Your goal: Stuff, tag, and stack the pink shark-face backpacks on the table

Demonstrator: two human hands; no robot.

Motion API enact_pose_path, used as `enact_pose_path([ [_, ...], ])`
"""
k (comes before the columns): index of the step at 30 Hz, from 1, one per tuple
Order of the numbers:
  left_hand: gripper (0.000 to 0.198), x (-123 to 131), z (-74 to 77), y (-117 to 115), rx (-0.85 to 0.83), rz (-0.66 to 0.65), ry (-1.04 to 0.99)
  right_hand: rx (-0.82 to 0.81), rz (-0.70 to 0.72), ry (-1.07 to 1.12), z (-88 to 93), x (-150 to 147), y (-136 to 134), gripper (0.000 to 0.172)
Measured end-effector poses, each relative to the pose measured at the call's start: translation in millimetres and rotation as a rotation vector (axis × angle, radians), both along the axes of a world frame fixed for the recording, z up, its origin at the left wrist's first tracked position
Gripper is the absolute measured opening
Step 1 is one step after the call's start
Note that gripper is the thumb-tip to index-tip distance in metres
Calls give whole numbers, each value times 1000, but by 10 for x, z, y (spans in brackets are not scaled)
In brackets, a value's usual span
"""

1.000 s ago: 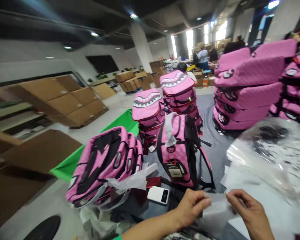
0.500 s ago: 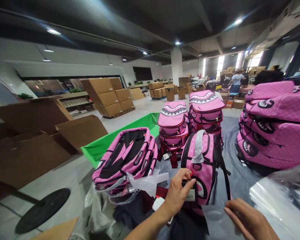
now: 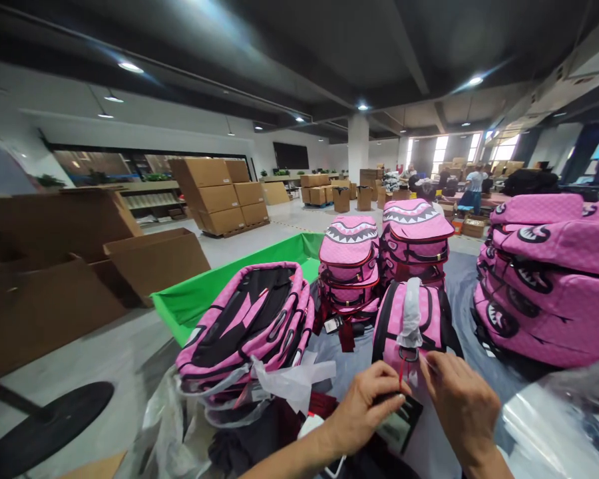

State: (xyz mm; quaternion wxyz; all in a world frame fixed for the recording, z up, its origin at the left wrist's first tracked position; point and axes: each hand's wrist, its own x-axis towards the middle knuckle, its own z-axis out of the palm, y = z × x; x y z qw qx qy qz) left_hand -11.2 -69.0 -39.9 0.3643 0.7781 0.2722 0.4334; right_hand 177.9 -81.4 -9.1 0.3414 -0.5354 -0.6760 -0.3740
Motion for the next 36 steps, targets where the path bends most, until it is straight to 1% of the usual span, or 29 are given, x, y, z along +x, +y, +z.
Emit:
enact_pose_path([
  [2,29,15,-181,-11,323,131,183,-24,-4,34,-20,28,-9,49],
  [3,32,21,-240,7,442,199,236,-39,-13,44,-27,31,-9,52],
  [4,35,25,-273,37,499,274,254,-52,-27,50,-31,29,-6,54],
  [5,35,29,-282,77,493,345,240,-63,-40,51,-32,23,-2,55],
  [6,35,33,-268,122,442,410,210,-68,-52,46,-32,17,3,55],
  [8,28,51,-193,209,302,518,158,-64,-65,24,-32,12,11,54],
  [9,26,67,-144,244,254,549,143,-57,-65,12,-35,13,13,52],
  [12,26,148,-25,297,181,570,100,-38,-57,-15,-53,30,17,47],
  [15,34,234,21,296,111,602,58,-23,-53,-40,-66,44,27,43],
  [18,45,273,51,286,112,611,79,-2,-61,-72,-60,38,41,42],
  [19,45,275,66,283,130,601,100,9,-61,-83,-56,33,45,42],
  [22,32,265,104,272,163,574,166,22,-62,-105,-60,24,40,40],
  [25,25,245,96,266,160,566,140,-5,-31,-57,-98,50,5,40],
  [27,23,220,84,288,154,562,70,-75,21,52,-123,90,-29,44],
  [30,20,161,117,377,76,603,15,-253,52,301,-108,154,-63,56],
  [33,19,102,212,465,0,646,80,-412,82,498,-16,181,-46,62],
  [36,14,78,275,462,-24,618,123,-502,106,559,91,177,8,63],
])
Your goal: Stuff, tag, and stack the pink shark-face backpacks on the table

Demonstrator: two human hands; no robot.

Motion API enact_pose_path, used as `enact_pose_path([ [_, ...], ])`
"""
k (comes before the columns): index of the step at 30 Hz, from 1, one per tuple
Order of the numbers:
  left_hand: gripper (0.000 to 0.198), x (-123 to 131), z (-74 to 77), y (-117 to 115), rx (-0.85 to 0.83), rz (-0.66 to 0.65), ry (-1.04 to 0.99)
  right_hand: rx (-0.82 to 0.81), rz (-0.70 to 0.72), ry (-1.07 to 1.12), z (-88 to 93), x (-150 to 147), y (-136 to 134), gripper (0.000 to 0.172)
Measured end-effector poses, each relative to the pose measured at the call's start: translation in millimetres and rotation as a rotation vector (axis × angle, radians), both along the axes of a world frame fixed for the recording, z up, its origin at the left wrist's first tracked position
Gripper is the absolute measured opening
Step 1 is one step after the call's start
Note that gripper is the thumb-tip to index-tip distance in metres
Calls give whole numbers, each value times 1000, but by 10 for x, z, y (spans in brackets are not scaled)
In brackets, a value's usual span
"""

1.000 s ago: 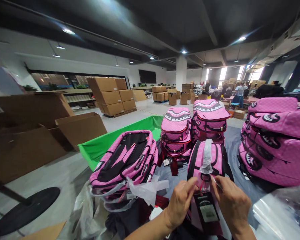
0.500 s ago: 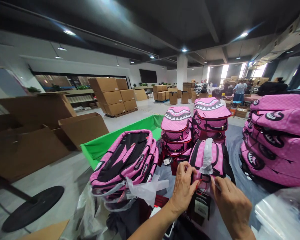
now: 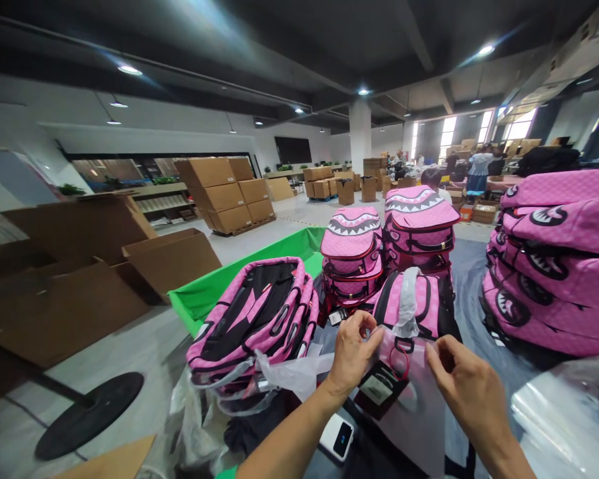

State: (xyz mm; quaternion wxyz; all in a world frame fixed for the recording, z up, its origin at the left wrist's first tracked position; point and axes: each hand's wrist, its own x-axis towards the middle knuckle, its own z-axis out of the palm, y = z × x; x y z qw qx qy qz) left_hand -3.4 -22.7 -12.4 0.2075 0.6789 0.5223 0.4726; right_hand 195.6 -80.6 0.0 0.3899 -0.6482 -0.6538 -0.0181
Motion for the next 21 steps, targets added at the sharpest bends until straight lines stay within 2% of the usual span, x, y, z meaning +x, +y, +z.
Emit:
enact_pose_path([
  [5,8,25,-22,-74,20,23,50,-88,22,-61,114,10,92,59],
  [9,9,42,37,-4,25,42,164,-135,84,-81,199,61,170,59],
  [15,15,111,302,130,-28,-84,319,-388,341,370,389,144,229,62],
  [18,10,149,415,151,-84,-137,369,-458,383,500,454,132,255,60],
  [21,7,167,491,161,-124,-156,397,-496,390,571,446,60,324,55],
])
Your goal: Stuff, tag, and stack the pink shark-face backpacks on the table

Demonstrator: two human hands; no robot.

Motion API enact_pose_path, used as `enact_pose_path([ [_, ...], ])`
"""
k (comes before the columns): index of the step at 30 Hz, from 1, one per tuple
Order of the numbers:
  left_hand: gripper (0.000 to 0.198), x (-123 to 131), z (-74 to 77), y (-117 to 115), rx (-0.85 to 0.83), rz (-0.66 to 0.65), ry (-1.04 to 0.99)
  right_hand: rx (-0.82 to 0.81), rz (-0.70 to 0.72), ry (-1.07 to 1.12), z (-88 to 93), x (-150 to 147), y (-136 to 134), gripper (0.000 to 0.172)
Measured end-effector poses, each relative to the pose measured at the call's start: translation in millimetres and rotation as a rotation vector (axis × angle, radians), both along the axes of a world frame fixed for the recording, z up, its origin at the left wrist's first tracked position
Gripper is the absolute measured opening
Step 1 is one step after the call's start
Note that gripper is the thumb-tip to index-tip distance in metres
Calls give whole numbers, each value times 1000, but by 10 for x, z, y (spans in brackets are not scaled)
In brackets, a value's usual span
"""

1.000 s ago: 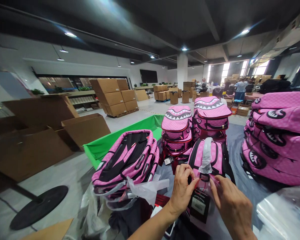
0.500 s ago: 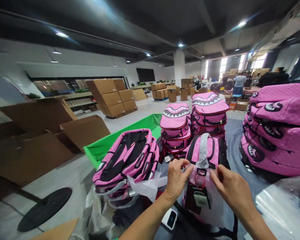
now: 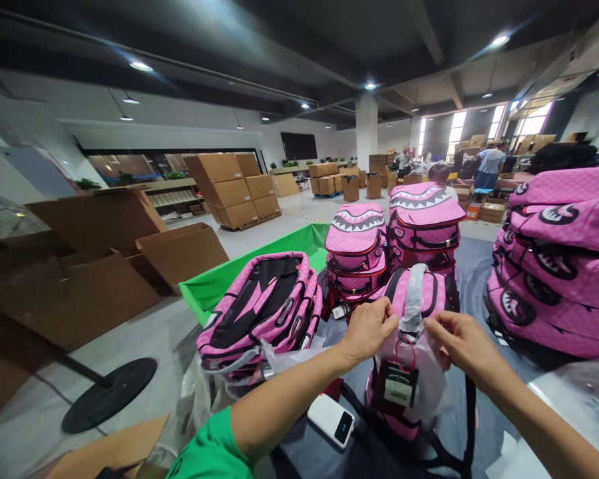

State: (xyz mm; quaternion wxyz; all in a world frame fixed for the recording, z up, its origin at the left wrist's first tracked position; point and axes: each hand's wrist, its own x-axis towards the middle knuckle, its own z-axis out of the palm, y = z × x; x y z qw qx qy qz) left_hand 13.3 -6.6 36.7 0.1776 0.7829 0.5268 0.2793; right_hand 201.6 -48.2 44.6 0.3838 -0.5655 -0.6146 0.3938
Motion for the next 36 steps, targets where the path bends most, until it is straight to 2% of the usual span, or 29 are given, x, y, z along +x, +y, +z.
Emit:
enact_pose_path([
  [3,7,2,45,31,-24,-26,-53,-21,24,5,-37,-133,103,52],
  [6,10,-25,36,85,-39,-71,-173,-46,140,-69,-31,-276,179,49],
  [9,17,-94,-37,96,-104,-98,-328,-77,261,-71,9,-354,186,41],
  [12,20,-159,-135,-5,-107,-88,-400,-100,327,-42,27,-350,156,38],
  [16,31,-121,-223,-228,-19,124,-168,-150,335,-92,18,-311,149,48],
  [18,29,-48,-249,-298,-2,224,-86,-177,343,-124,23,-304,166,54],
  [22,11,112,-313,-317,27,311,-169,-164,385,-210,18,-275,230,55],
  [24,11,179,-359,-306,78,343,-220,-133,420,-283,-10,-213,270,54],
  [26,14,231,-403,-299,140,350,-247,24,415,-367,-34,-98,303,51],
  [27,15,250,-421,-298,167,347,-255,184,391,-417,-35,-24,315,48],
  [29,18,273,-446,-293,208,347,-265,613,365,-572,-3,134,328,38],
  [31,19,278,-458,-283,226,355,-270,991,432,-785,61,257,337,30],
  [33,20,272,-460,-270,234,368,-275,1170,577,-967,119,307,358,34],
  [36,19,256,-454,-257,249,381,-279,1250,721,-1083,146,253,433,37],
])
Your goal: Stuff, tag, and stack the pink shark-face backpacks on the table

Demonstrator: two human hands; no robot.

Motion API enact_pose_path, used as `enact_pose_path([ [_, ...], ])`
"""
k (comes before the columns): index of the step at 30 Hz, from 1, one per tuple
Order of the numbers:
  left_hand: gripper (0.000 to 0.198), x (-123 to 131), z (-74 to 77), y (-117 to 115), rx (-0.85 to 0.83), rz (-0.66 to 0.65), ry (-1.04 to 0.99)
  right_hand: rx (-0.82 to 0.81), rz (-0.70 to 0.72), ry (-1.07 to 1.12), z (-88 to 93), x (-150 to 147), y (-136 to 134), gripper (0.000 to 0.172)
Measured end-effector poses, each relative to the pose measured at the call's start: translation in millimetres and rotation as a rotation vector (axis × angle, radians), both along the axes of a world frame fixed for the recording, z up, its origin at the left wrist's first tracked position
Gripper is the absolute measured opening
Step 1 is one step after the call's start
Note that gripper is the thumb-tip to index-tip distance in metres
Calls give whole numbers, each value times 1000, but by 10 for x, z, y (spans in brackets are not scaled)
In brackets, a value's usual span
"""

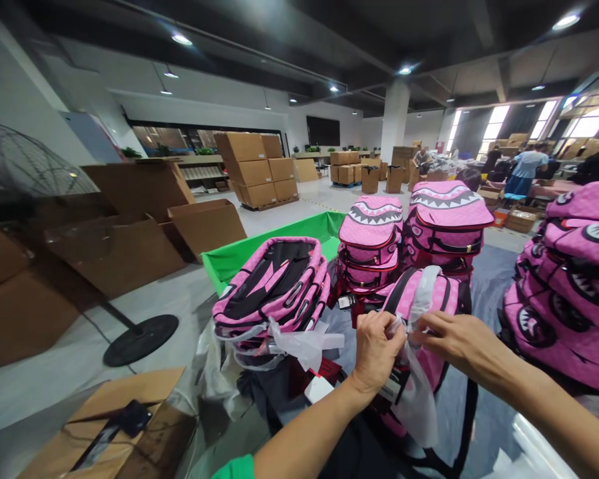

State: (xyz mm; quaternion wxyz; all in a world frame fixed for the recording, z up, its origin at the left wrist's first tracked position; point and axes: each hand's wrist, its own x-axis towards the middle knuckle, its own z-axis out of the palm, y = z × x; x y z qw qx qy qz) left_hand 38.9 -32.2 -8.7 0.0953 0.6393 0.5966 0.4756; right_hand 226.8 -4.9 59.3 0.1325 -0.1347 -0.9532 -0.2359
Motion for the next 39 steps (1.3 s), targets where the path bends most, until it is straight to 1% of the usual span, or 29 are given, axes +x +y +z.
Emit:
enact_pose_path([
  [3,17,-21,9,-22,36,6,4,56,53,-50,-25,-101,96,36],
  [6,16,-41,17,-85,176,1,102,47,42,-22,-60,-161,160,34],
  [9,16,-42,37,-144,355,13,288,-101,-29,72,-110,-172,192,39],
  [11,13,-32,62,-160,419,37,361,-221,-60,159,-158,-163,211,41],
  [13,12,-18,91,-165,434,46,396,-284,-64,273,-211,-148,234,36],
  [15,14,-3,106,-169,425,28,432,-298,-84,402,-255,-129,250,27],
  [17,14,20,96,-178,421,16,486,-278,-111,465,-279,-113,249,19],
  [18,13,37,80,-185,434,18,525,-247,-105,468,-280,-109,241,18],
  [20,7,74,37,-203,485,25,627,-170,-48,429,-264,-110,210,22],
  [22,6,92,-3,-227,542,22,722,-110,13,383,-230,-124,170,29],
  [24,5,60,-18,-253,559,-35,752,-66,55,351,-195,-144,133,35],
  [25,4,19,-13,-263,535,-82,708,-23,71,347,-184,-152,116,35],
  [26,6,-36,-1,-268,488,-125,608,29,85,344,-177,-160,101,34],
  [27,9,-100,18,-266,412,-163,451,88,93,340,-176,-165,86,33],
  [28,12,-167,42,-256,305,-194,245,145,94,334,-179,-168,72,33],
  [31,13,-328,136,-182,-135,-289,-443,277,65,329,-196,-165,34,31],
  [33,10,-366,212,-119,-424,-369,-765,322,71,331,-201,-153,13,30],
  [34,11,-362,253,-89,-542,-389,-865,330,80,328,-201,-145,6,29],
  [35,16,-347,293,-61,-638,-397,-926,334,87,326,-203,-137,1,29],
  [37,31,-287,366,-8,-788,-398,-969,345,79,329,-215,-119,-3,30],
  [39,37,-209,414,43,-893,-409,-968,362,56,346,-245,-100,-4,32],
])
